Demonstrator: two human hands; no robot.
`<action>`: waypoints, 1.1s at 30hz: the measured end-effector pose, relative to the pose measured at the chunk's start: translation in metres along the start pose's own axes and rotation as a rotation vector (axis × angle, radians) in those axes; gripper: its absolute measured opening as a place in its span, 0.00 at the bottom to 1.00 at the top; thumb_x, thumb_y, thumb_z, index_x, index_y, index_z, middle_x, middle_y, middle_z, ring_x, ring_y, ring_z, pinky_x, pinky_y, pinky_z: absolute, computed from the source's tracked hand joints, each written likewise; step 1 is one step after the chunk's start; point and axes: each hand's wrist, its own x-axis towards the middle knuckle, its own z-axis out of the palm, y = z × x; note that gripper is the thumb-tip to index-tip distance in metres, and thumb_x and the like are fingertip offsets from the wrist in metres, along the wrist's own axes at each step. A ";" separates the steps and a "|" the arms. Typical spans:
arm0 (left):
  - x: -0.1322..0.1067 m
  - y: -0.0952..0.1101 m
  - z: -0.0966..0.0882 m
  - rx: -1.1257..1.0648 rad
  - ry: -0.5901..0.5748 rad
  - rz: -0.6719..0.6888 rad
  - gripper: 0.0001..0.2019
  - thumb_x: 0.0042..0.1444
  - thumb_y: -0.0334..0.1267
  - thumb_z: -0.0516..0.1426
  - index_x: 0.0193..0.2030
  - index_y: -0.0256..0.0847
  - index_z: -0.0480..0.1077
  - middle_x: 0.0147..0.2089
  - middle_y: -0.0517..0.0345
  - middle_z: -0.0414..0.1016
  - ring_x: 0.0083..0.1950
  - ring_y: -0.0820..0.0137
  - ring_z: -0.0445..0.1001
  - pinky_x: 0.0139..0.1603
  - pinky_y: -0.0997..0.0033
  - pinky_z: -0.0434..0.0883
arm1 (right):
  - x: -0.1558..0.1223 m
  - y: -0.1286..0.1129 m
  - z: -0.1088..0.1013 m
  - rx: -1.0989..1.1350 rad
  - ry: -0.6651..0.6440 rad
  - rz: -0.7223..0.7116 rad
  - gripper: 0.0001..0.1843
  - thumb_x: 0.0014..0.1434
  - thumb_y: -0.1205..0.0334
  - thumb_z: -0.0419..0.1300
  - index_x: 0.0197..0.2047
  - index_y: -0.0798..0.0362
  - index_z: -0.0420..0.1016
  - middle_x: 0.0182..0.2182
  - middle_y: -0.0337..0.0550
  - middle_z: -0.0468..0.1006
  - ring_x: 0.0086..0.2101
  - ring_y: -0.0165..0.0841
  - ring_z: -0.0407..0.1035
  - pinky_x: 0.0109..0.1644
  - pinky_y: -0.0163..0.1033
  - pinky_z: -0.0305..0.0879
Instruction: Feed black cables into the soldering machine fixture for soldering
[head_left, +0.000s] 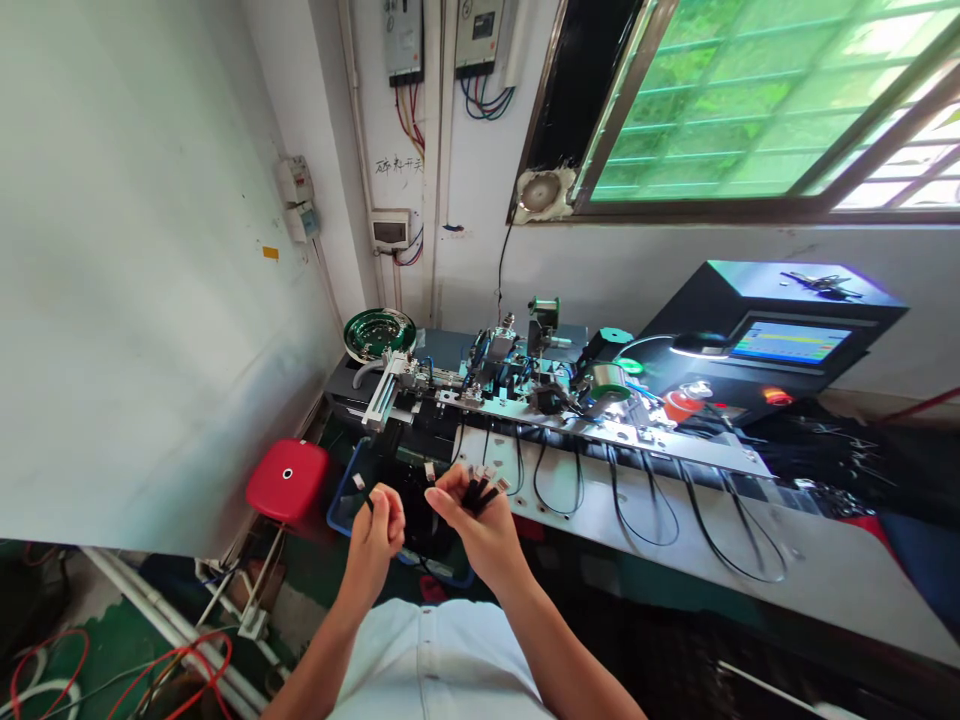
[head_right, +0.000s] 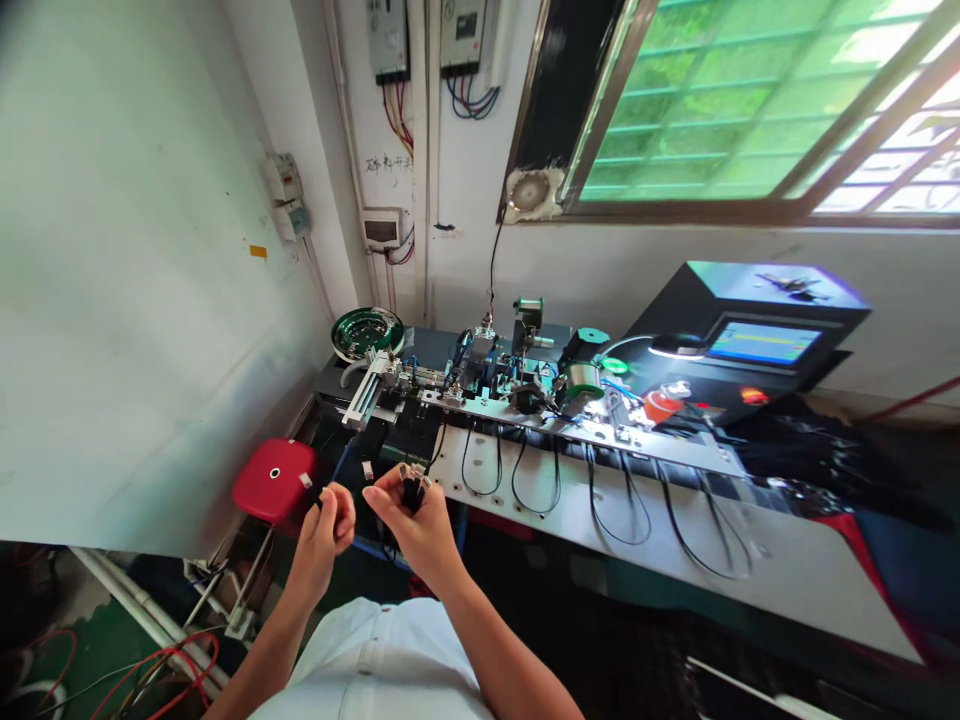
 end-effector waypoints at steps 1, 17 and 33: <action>0.003 -0.001 -0.001 -0.042 0.022 -0.026 0.29 0.51 0.69 0.53 0.27 0.40 0.60 0.21 0.68 0.49 0.21 0.78 0.48 0.21 0.77 0.49 | 0.000 -0.002 0.000 -0.022 0.004 -0.001 0.22 0.52 0.44 0.65 0.22 0.54 0.68 0.16 0.33 0.60 0.19 0.24 0.52 0.21 0.31 0.50; 0.001 0.006 0.004 -0.397 -0.040 -0.113 0.22 0.47 0.55 0.66 0.31 0.34 0.71 0.28 0.61 0.63 0.28 0.78 0.60 0.31 0.78 0.61 | 0.002 -0.004 0.000 -0.109 0.023 -0.022 0.18 0.54 0.49 0.62 0.23 0.54 0.67 0.17 0.34 0.61 0.20 0.26 0.54 0.22 0.32 0.52; -0.002 0.003 0.005 -0.321 -0.052 -0.079 0.20 0.49 0.54 0.65 0.31 0.37 0.70 0.26 0.64 0.64 0.25 0.81 0.61 0.25 0.82 0.58 | 0.006 0.022 0.004 -0.112 0.144 -0.193 0.24 0.67 0.41 0.46 0.29 0.51 0.61 0.25 0.36 0.61 0.23 0.27 0.52 0.25 0.34 0.51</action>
